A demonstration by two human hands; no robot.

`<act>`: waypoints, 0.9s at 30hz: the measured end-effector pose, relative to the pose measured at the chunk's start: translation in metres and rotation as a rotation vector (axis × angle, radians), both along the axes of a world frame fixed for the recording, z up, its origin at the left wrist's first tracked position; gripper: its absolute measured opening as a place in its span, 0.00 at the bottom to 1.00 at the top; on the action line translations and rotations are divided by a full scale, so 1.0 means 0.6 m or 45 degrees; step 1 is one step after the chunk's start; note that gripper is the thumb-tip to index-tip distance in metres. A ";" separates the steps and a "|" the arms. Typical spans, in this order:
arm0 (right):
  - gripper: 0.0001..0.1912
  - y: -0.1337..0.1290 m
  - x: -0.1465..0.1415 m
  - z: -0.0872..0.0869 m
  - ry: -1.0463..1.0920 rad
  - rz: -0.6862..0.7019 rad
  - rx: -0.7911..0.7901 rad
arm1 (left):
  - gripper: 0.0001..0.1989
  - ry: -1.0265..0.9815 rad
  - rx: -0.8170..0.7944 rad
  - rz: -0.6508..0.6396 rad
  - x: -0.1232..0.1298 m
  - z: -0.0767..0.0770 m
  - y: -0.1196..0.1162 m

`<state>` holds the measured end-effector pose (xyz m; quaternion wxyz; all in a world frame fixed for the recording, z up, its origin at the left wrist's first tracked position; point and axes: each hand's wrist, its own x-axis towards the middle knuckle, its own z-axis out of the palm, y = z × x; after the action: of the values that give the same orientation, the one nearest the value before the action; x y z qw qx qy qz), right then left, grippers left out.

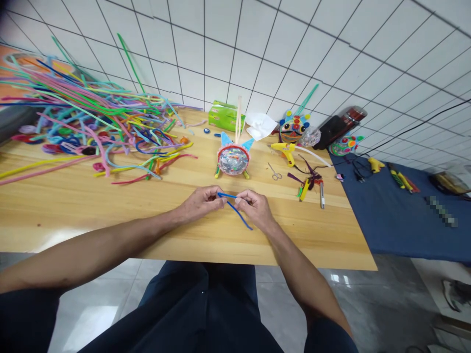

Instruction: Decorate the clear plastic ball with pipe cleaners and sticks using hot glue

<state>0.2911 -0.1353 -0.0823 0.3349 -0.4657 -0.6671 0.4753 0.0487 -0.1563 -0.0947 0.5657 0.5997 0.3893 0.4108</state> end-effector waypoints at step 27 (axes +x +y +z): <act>0.24 0.009 0.001 0.005 0.056 -0.145 0.025 | 0.18 -0.062 -0.073 0.013 -0.004 0.006 0.004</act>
<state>0.2917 -0.1297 -0.0794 0.3807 -0.4892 -0.6366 0.4588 0.0463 -0.1536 -0.0909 0.5898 0.5710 0.3903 0.4169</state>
